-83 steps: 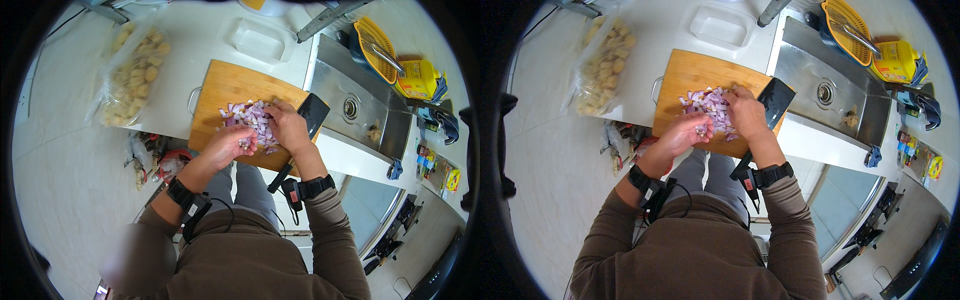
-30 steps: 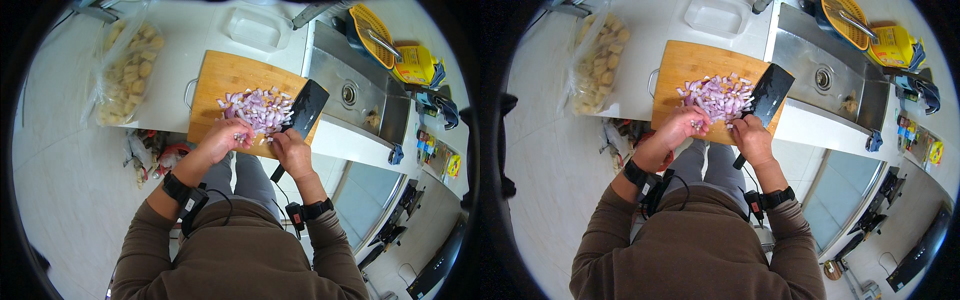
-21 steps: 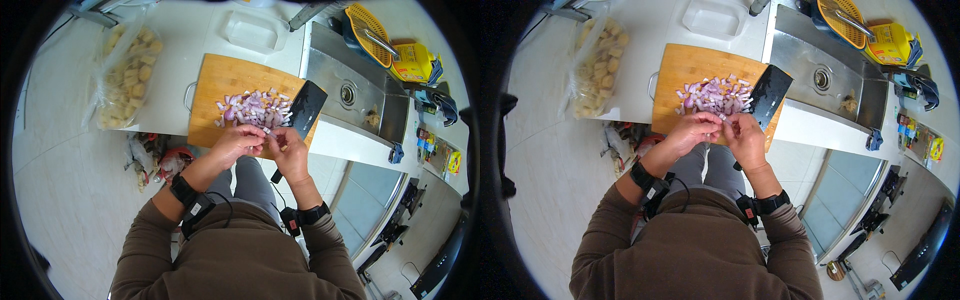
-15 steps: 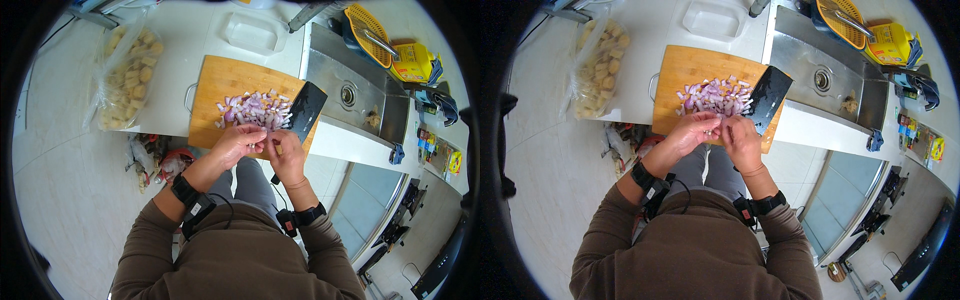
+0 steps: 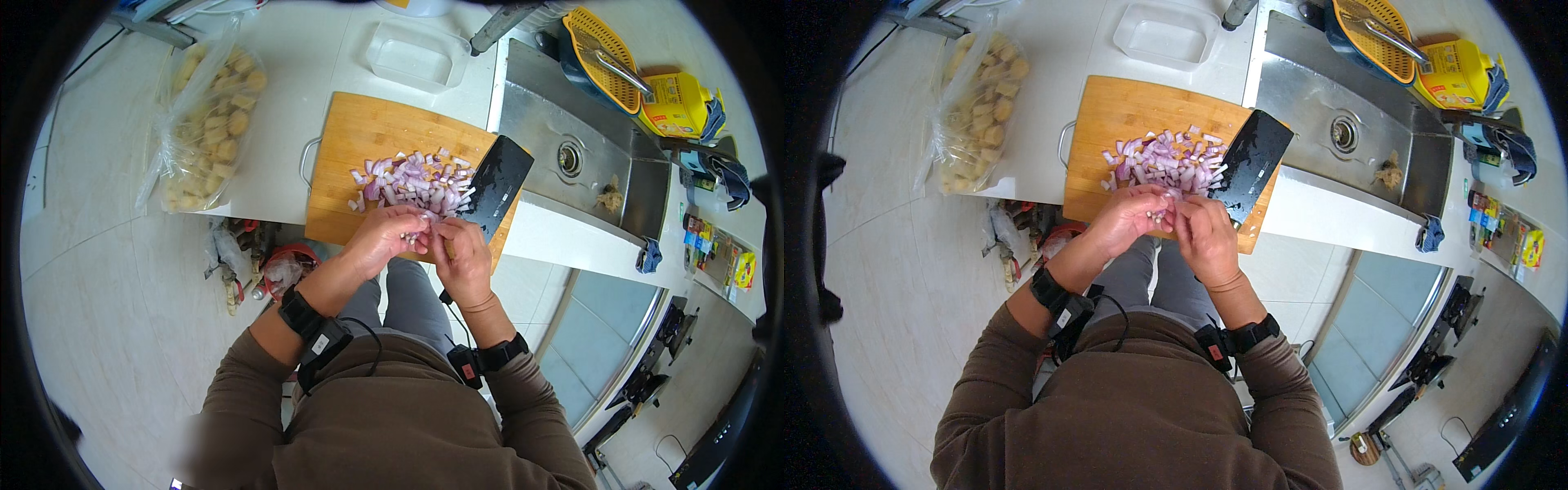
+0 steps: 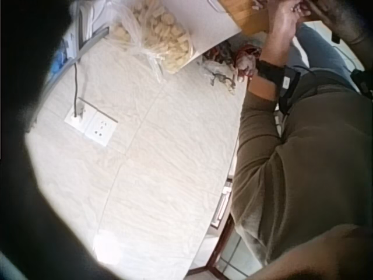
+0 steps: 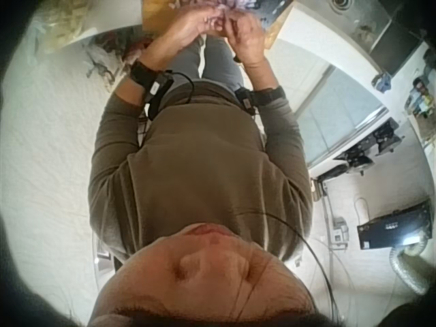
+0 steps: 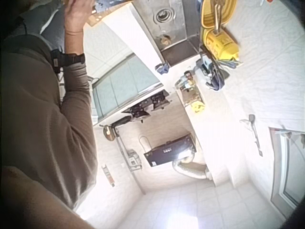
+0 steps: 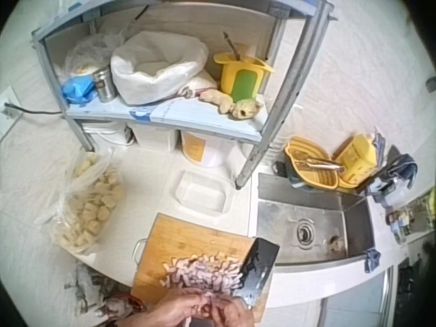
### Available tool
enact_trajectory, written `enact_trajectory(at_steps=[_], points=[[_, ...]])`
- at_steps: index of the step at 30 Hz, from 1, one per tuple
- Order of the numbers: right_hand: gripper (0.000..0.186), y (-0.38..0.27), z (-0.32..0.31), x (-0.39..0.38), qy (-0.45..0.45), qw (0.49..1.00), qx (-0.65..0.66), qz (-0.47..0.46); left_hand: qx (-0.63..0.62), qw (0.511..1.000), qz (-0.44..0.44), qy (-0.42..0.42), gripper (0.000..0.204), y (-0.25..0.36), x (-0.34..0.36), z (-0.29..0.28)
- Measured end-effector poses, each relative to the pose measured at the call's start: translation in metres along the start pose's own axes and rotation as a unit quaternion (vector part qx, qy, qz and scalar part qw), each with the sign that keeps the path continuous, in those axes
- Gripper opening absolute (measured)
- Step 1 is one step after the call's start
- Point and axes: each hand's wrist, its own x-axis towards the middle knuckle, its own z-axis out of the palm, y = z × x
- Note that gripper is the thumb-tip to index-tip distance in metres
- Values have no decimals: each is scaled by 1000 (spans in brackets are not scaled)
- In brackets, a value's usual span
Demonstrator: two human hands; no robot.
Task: The person separates chopped red onions by hand on a wooden cutting board, then uses a cleaver to transfer them into a plastic container. They wash the cutting board and cleaver at the sink, wipe the counter, and wash a ceramic bowl with a sponge.
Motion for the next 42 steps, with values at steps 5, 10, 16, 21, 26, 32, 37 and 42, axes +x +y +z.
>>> enact_trajectory(at_steps=[5,10,16,21,26,32,37,42], points=[[26,0,3,-4,1,1000,21,19,119,992,10,34,14,-2,0,0],[16,3,10,-12,18,973,105,204,62,997,33,41,12,1,-8,-12],[20,18,11,-9,4,971,110,213,57,996,42,47,13,12,-15,-25],[20,33,-1,15,11,980,-26,197,37,997,33,58,12,15,-17,-26],[25,9,23,27,-48,992,-90,75,-2,998,52,40,11,15,-17,-32],[33,-8,31,20,-102,992,-57,-39,-21,997,67,45,12,16,-17,-40],[27,10,6,13,-93,995,-40,-26,-40,995,80,35,13,19,-20,-44],[21,18,-3,20,-45,997,-58,25,-32,994,95,51,15,24,-23,-47]])
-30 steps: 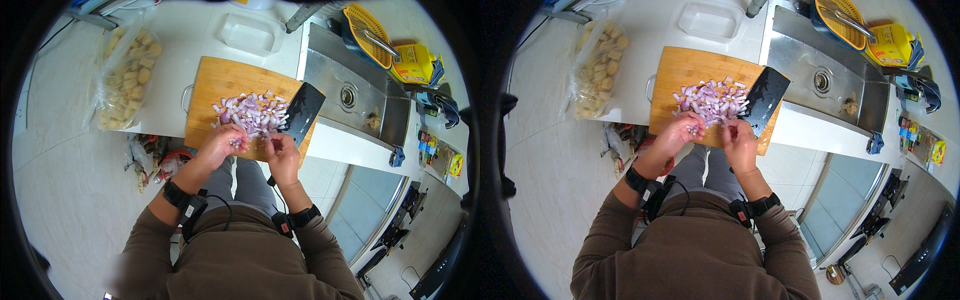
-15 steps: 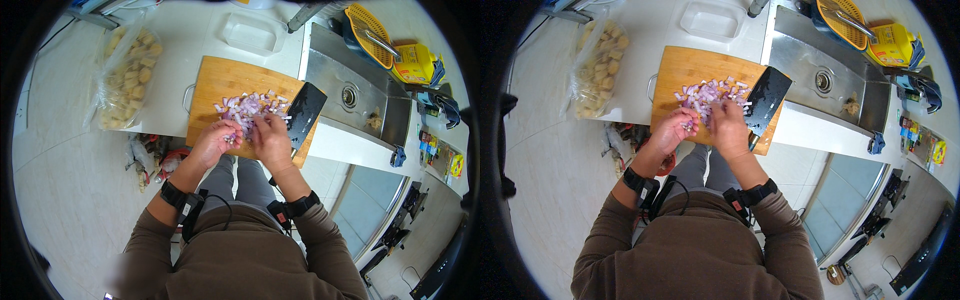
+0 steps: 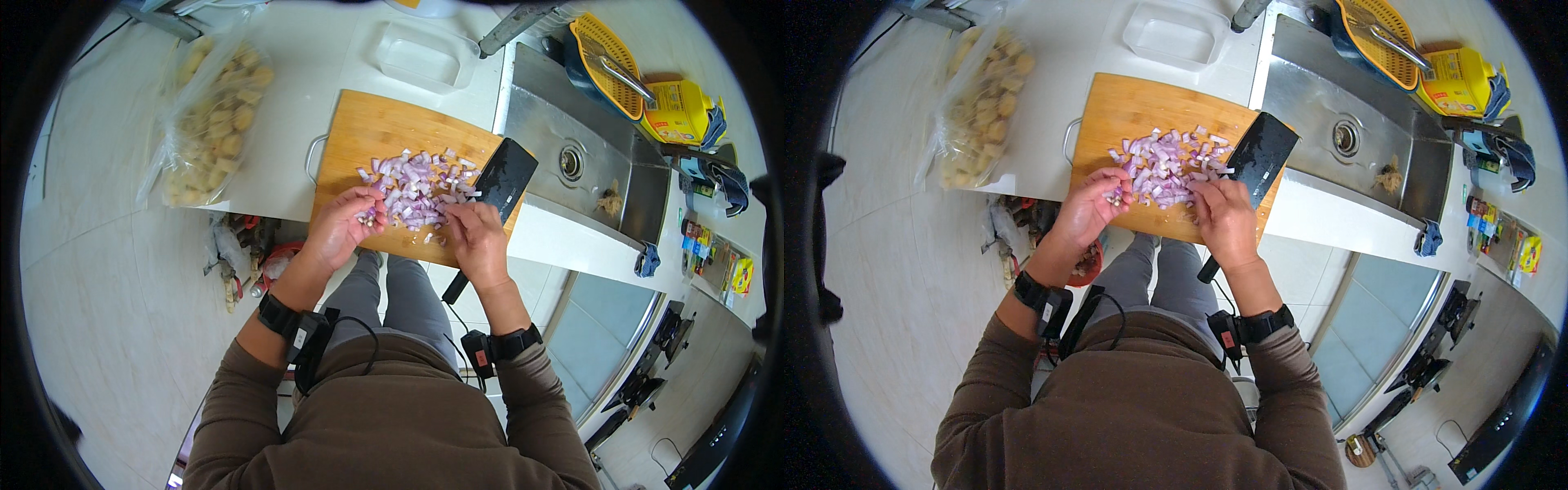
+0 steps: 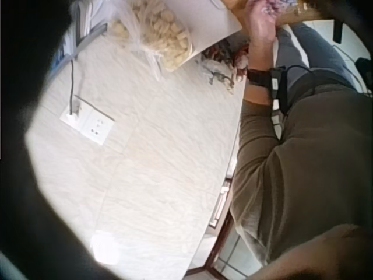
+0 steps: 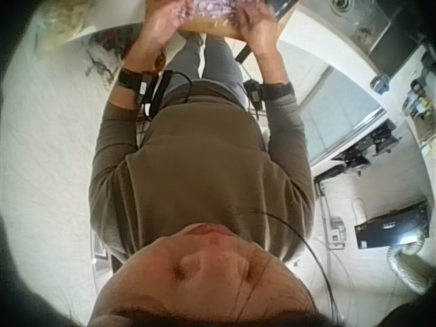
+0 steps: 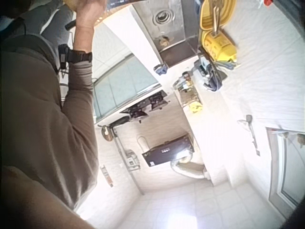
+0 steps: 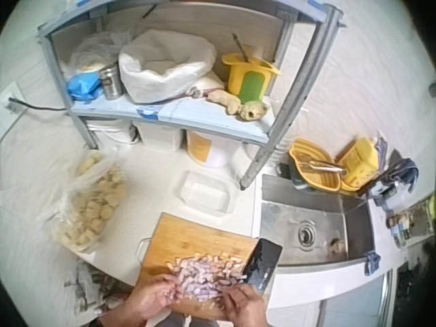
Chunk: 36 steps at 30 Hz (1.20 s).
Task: The person separates chopped red onions by hand on a wooden cutting board, then uses a cleaver to transfer them into a plastic container. They wash the cutting board and cleaver at the sink, wipe the counter, and wash a ceramic bowl with a sponge.
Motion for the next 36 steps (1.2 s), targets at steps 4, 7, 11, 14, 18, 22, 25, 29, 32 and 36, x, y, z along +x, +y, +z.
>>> enact_trajectory(at_steps=[4,7,11,14,18,22,25,29,32,36], points=[[18,-10,17,18,-28,999,-12,-11,0,1000,2,6,15,5,-2,0],[18,-10,26,29,-24,999,-44,-3,-1,1000,2,1,15,8,-5,1],[17,1,16,27,11,998,-44,33,-14,1000,5,0,15,8,-8,-1],[14,4,14,22,-14,997,-43,60,-13,1000,4,-7,15,7,-6,0],[18,-3,27,22,-33,993,-99,52,-14,999,-19,-25,16,4,-3,6],[19,-6,38,26,-26,990,-123,63,17,999,-31,-21,20,1,-2,13],[20,-4,38,27,-47,989,-119,75,8,999,-37,-28,21,1,0,15],[19,-2,33,29,-85,988,-106,76,7,999,-42,-34,20,0,2,15],[17,-1,31,32,-110,985,-106,79,10,999,-43,-31,20,0,3,14],[15,-5,36,33,-95,982,-132,91,8,999,-40,-30,20,-1,3,14]])
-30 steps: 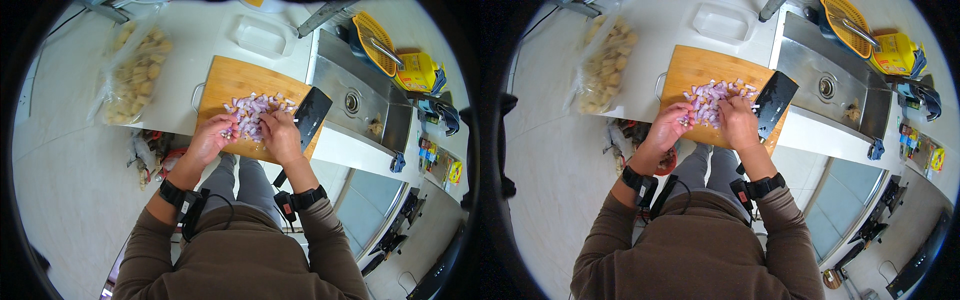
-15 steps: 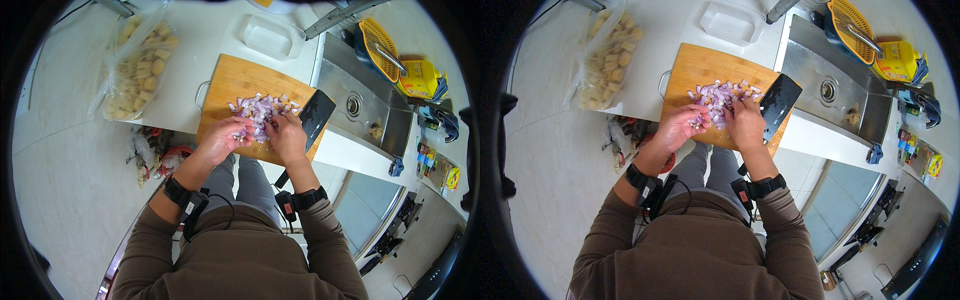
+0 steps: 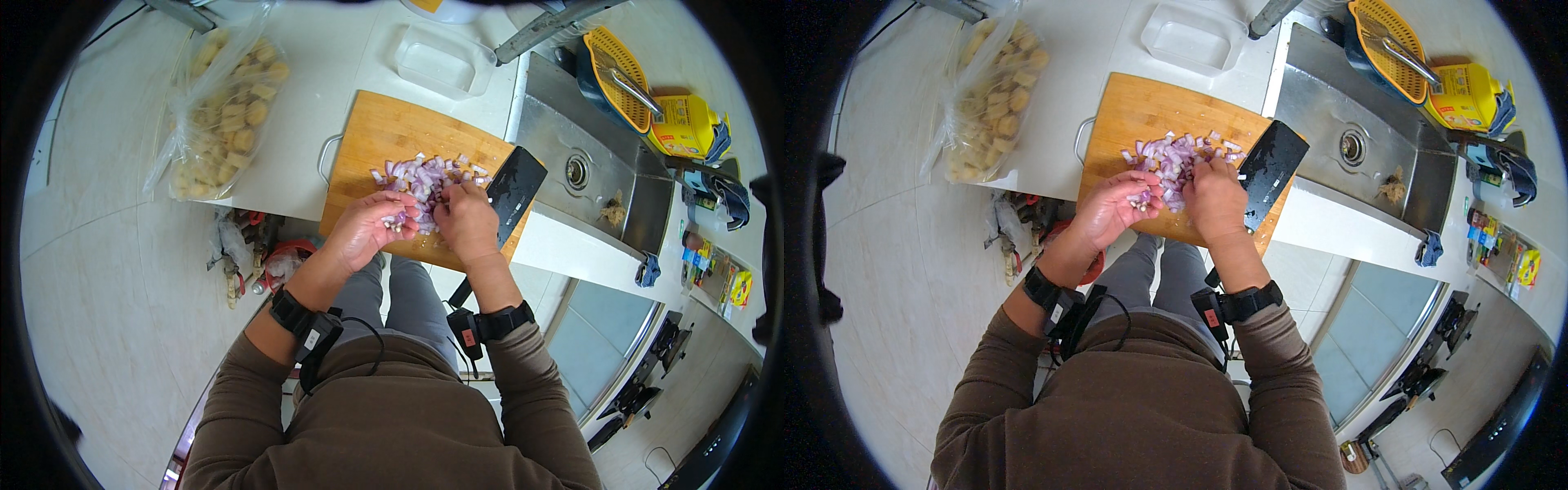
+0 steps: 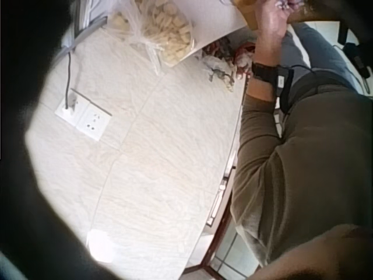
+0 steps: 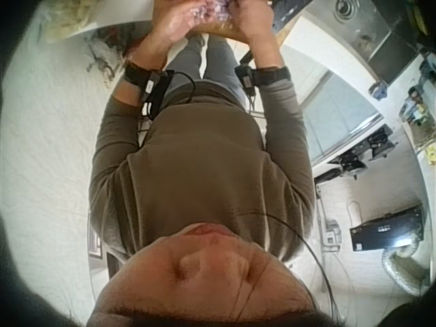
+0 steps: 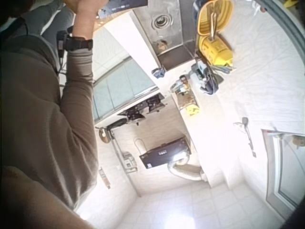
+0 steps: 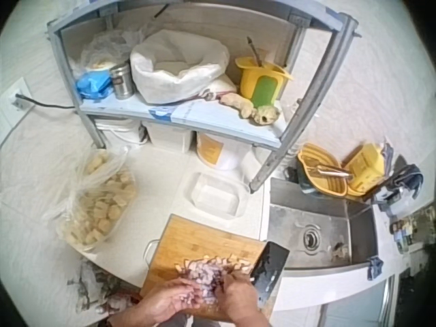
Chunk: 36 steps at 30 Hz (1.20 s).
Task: The person separates chopped red onions by hand on a wooden cutting board, then uses a cleaver to transfer them into a plastic container. They wash the cutting board and cleaver at the sink, wipe the counter, and wash a ceramic bowl with a sponge.
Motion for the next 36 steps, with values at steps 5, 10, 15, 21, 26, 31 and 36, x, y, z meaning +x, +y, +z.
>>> enact_trajectory(at_steps=[5,10,15,21,26,31,36], points=[[15,-7,-5,0,23,1000,-19,-8,-7,1000,-4,10,21,-1,0,1],[13,-12,-30,-15,27,990,139,-20,-8,1000,-27,10,21,-3,1,5],[11,-18,-32,-27,-49,961,270,-20,11,1000,-27,8,24,-10,0,5],[19,-5,-14,-3,4,985,170,-39,39,999,-35,-7,25,-3,-1,2],[30,-1,-11,3,-10,996,79,-34,33,998,-58,-11,26,0,1,8],[31,-1,-14,-7,-28,996,70,-41,48,996,-71,-4,26,1,1,4],[30,1,-18,-25,-1,991,105,-79,26,999,-37,-16,23,2,2,1]])
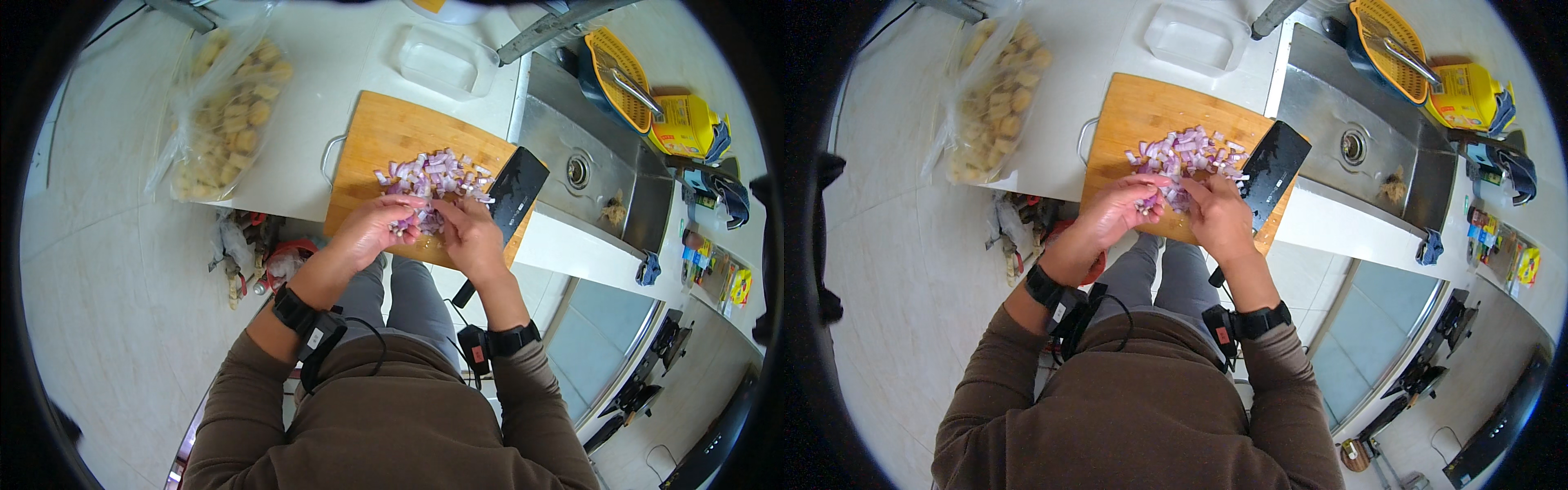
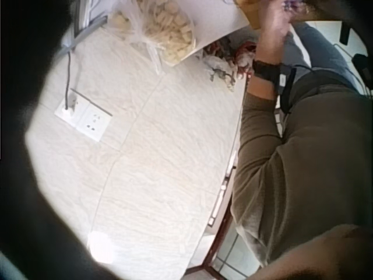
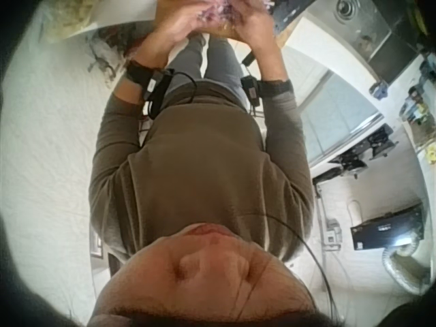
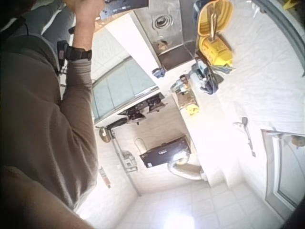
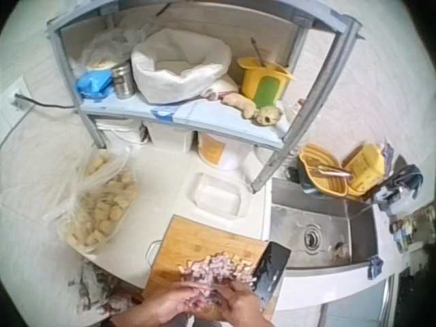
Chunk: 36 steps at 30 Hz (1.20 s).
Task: The person separates chopped red onions by hand on a wooden cutting board, then uses a cleaver to transfer them into a plastic container. They wash the cutting board and cleaver at the sink, wipe the counter, and wash a ceramic bowl with a sponge.
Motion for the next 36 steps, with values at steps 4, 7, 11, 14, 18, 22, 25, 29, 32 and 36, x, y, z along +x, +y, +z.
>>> enact_trajectory(at_steps=[4,7,11,14,18,22,25,29,32,36], points=[[25,23,-24,-13,26,993,51,104,0,1000,6,25,19,4,-5,-3],[22,38,-30,-17,66,980,51,182,5,1000,4,28,18,6,-6,-3],[21,44,-15,-4,117,988,-17,96,18,999,-4,31,18,4,-6,-3],[19,29,1,0,104,992,-25,67,16,999,-1,38,16,3,-6,-2],[17,7,9,-7,88,996,25,-9,7,999,10,45,17,2,-7,-2],[17,14,-3,-3,102,993,63,2,6,999,10,42,17,3,-7,-3],[17,30,-12,10,104,991,56,69,10,999,11,46,17,2,-7,-2],[18,40,-11,25,73,997,-38,-10,4,999,10,40,17,1,-6,2],[19,41,-5,31,47,995,-82,-39,6,999,9,38,17,2,-6,3],[17,44,0,33,47,993,-105,-37,6,1000,3,29,18,3,-5,4]])
